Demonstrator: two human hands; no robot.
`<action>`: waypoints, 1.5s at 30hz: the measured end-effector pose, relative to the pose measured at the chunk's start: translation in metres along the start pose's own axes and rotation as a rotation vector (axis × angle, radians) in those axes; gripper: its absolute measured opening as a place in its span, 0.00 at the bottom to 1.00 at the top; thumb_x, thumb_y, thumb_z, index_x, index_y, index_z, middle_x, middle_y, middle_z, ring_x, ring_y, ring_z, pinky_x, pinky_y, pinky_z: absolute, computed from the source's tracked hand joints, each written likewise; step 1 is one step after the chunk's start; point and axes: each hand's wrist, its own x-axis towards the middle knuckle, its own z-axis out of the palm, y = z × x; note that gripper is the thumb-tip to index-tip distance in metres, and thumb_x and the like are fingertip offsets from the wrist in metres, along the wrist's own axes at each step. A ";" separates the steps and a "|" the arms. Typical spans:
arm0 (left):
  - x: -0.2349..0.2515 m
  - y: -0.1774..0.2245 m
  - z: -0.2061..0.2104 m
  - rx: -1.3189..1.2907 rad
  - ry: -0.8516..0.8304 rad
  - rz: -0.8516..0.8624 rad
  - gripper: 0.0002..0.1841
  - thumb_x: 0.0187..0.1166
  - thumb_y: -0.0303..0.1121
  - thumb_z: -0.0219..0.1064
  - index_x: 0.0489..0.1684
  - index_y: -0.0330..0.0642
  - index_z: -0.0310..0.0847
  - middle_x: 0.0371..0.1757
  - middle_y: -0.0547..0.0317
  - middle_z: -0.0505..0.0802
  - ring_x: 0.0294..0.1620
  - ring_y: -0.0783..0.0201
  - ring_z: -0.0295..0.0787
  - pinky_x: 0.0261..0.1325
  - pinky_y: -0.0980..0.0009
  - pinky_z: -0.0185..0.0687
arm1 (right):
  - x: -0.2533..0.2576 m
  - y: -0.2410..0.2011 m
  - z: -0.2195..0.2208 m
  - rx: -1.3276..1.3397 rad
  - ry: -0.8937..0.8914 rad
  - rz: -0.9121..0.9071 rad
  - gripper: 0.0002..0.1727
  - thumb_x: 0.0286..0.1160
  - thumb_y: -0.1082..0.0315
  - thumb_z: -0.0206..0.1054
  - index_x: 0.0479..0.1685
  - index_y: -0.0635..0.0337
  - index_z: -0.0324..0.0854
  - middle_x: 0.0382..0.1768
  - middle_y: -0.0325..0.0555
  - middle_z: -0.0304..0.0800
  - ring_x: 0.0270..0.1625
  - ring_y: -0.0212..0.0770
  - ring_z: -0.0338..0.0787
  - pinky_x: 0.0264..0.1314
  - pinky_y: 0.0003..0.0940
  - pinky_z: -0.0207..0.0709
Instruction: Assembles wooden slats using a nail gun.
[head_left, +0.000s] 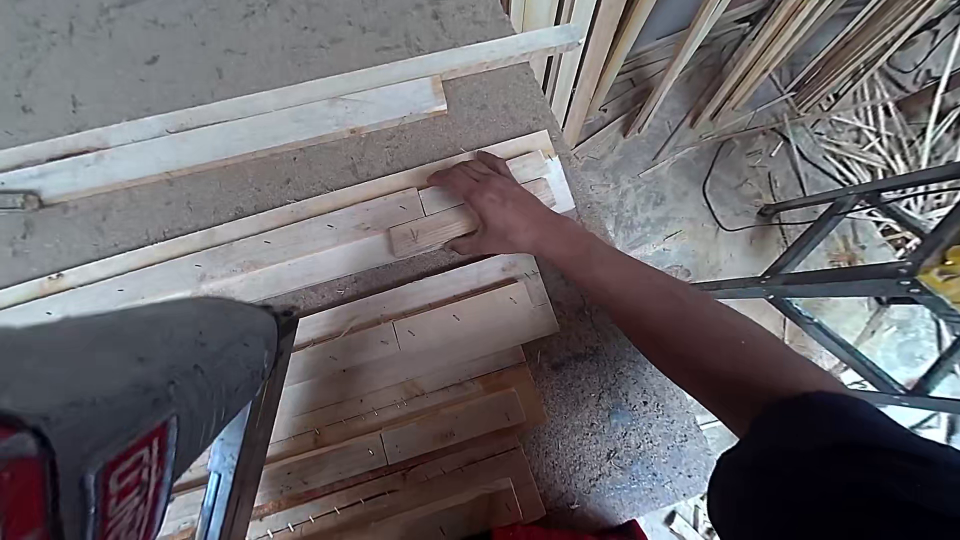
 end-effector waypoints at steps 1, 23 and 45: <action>0.010 0.006 0.001 0.019 -0.017 0.019 0.08 0.88 0.43 0.63 0.45 0.54 0.85 0.35 0.78 0.92 0.35 0.78 0.89 0.45 0.75 0.88 | -0.001 0.000 0.001 -0.001 0.009 0.001 0.48 0.54 0.40 0.81 0.80 0.50 0.71 0.71 0.45 0.84 0.79 0.48 0.79 0.91 0.63 0.47; 0.146 0.050 -0.007 0.050 -0.195 0.013 0.16 0.91 0.45 0.53 0.48 0.46 0.83 0.22 0.49 0.84 0.13 0.51 0.84 0.18 0.56 0.89 | 0.000 0.001 0.010 0.088 0.116 0.033 0.47 0.42 0.44 0.87 0.71 0.49 0.75 0.61 0.41 0.90 0.73 0.46 0.83 0.96 0.56 0.42; 0.138 0.073 0.002 0.087 -0.222 0.042 0.17 0.90 0.48 0.54 0.45 0.45 0.83 0.23 0.49 0.85 0.15 0.52 0.85 0.18 0.57 0.90 | 0.000 0.002 0.012 0.090 0.138 -0.003 0.45 0.42 0.45 0.87 0.68 0.50 0.76 0.61 0.40 0.90 0.74 0.46 0.82 0.97 0.47 0.45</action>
